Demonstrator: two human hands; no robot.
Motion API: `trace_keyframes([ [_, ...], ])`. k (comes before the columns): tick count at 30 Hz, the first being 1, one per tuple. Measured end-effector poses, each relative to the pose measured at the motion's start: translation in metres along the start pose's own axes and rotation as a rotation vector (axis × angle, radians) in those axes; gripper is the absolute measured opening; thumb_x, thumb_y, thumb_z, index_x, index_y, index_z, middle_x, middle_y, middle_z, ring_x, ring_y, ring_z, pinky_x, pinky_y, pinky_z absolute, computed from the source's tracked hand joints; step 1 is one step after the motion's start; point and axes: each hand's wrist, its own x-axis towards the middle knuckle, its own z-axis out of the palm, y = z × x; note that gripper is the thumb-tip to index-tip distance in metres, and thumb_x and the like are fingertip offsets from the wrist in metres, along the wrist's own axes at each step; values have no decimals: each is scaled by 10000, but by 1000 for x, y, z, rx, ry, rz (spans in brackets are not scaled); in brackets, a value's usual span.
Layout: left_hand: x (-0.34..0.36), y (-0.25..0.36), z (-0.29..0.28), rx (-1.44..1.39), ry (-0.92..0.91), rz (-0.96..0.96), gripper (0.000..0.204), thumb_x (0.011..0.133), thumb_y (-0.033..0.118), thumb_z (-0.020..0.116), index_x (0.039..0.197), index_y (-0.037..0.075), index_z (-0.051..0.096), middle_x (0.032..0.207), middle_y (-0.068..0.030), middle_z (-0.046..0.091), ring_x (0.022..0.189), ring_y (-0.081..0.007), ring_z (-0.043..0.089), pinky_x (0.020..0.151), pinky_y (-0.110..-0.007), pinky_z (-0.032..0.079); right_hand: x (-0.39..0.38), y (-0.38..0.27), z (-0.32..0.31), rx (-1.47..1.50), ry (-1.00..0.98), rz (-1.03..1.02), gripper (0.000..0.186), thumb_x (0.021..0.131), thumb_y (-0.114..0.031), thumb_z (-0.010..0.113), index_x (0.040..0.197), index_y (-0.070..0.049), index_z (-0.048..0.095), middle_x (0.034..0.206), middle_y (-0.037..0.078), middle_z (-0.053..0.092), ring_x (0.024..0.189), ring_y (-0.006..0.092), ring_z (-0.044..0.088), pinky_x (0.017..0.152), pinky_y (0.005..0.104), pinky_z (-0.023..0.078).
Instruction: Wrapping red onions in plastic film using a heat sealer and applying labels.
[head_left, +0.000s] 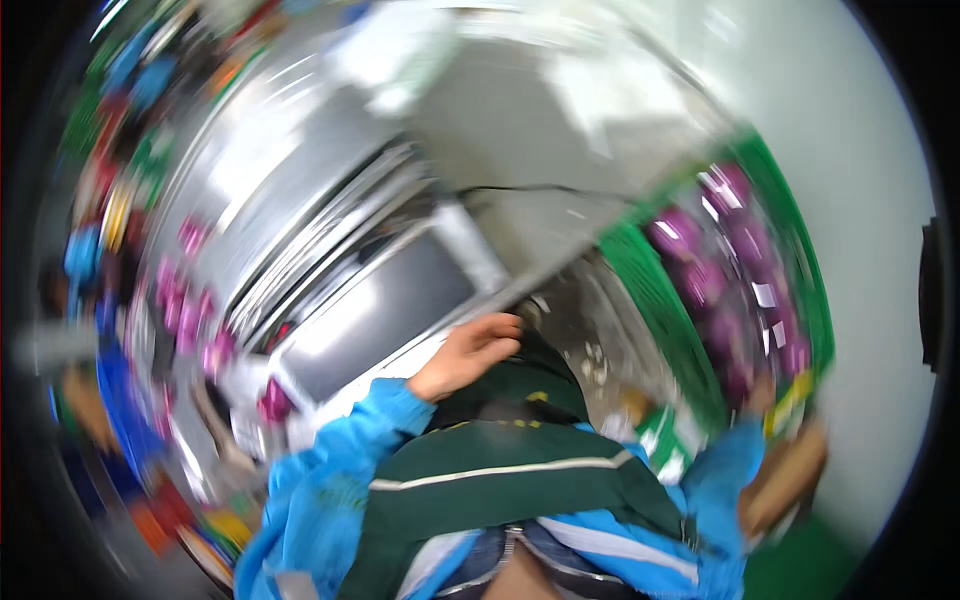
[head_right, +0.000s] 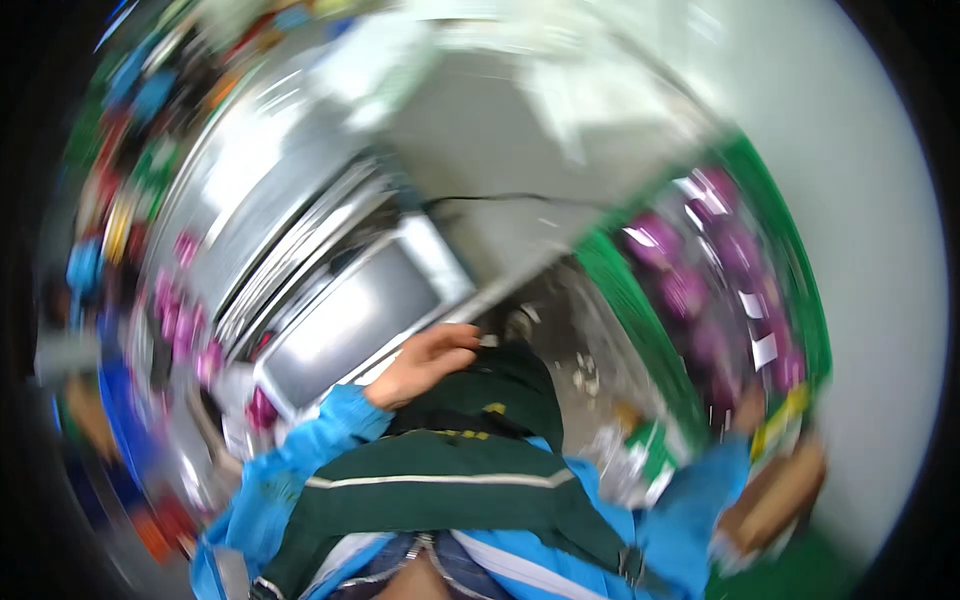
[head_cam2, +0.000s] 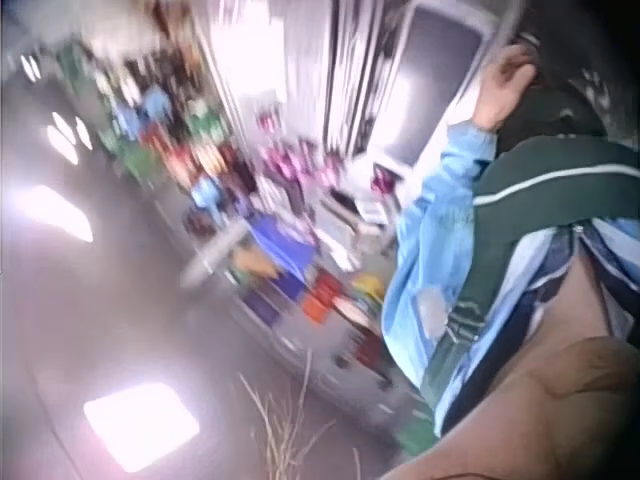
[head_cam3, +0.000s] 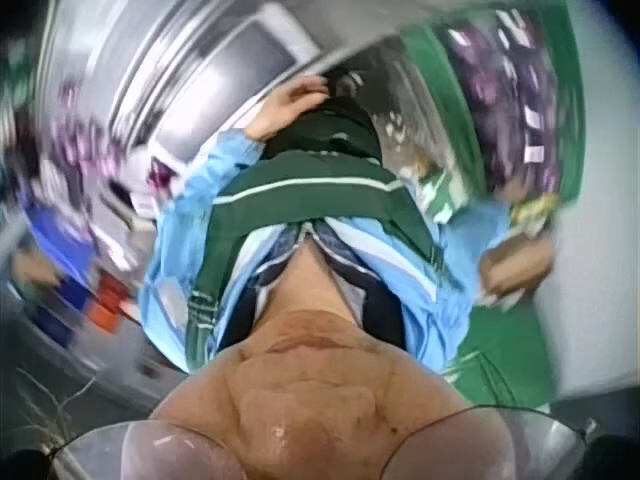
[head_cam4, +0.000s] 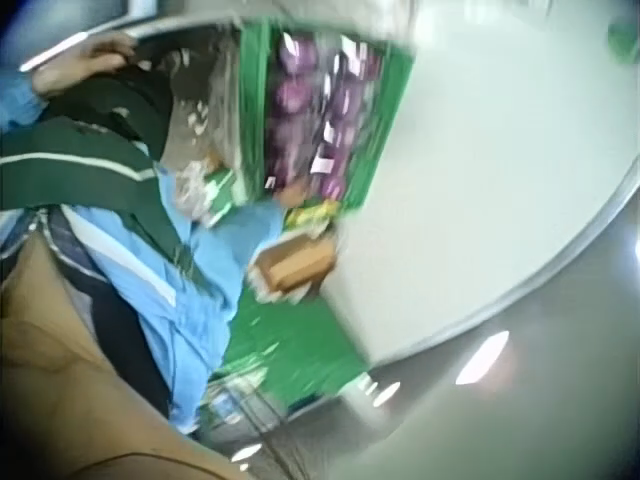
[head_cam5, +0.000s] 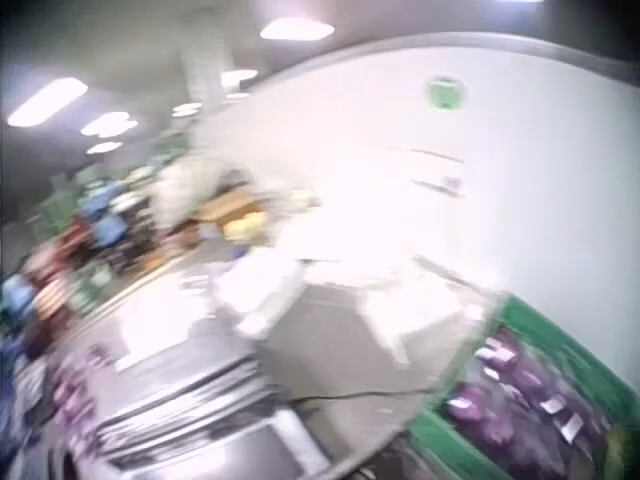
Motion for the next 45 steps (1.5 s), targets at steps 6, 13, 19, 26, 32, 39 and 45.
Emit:
trace_keyframes([
  [6, -55, -44, -33, -135, 331, 155, 392, 872, 169, 623, 1202, -4, 503, 1095, -125, 598, 1011, -181, 575, 885, -300, 466, -30, -270, 94, 269, 235, -283, 344, 930, -198, 491, 1128, 73, 567, 1171, 183, 573, 1039, 243, 568, 904, 311, 461],
  [13, -140, -65, -82, -306, 668, 289, 387, 877, 118, 610, 1234, 23, 497, 1118, -105, 584, 1044, -146, 548, 905, -292, 452, -162, -569, 245, 756, -587, -522, 371, 936, -192, 469, 1214, 55, 486, 1142, 149, 540, 1072, 242, 526, 924, 316, 442],
  [19, -242, -93, -150, -467, 1175, 448, 332, 889, 152, 600, 1190, 27, 542, 1060, -69, 617, 942, -118, 578, 795, -261, 469, -401, -702, 333, 568, -1378, -879, 239, 927, -145, 514, 1095, 10, 579, 954, 119, 631, 831, 144, 597, 751, 271, 492],
  [26, -333, -137, -271, -517, 1613, 406, 410, 864, 184, 624, 1203, -23, 524, 1121, -84, 593, 1007, -134, 558, 845, -281, 470, -624, -749, 386, 181, -2011, -1044, 254, 903, -119, 545, 1117, 16, 563, 997, 82, 607, 786, 110, 587, 685, 232, 492],
  [32, -322, -189, -407, -921, 1629, 320, 475, 855, 49, 536, 1296, -47, 387, 1055, -129, 554, 938, -167, 542, 796, -275, 481, -713, -758, 503, -290, -1757, -1343, 616, 802, -305, 639, 1279, 9, 409, 1132, 200, 562, 940, 263, 603, 813, 343, 484],
  [39, -307, -222, -450, -939, 1448, 320, 244, 786, -6, 520, 1011, 26, 609, 712, -23, 552, 562, -95, 496, 511, -246, 430, -762, -752, 568, -856, -1528, -1253, 897, 721, -426, 700, 1303, 117, 286, 1212, 288, 492, 1079, 363, 546, 918, 404, 432],
  [45, -321, -215, -428, -749, 1252, 135, 542, 772, 39, 582, 1299, 46, 455, 863, -65, 583, 702, -101, 536, 619, -237, 460, -770, -746, 575, -926, -1506, -1300, 908, 724, -426, 705, 1312, 120, 280, 1270, 294, 434, 1154, 361, 485, 926, 395, 416],
])
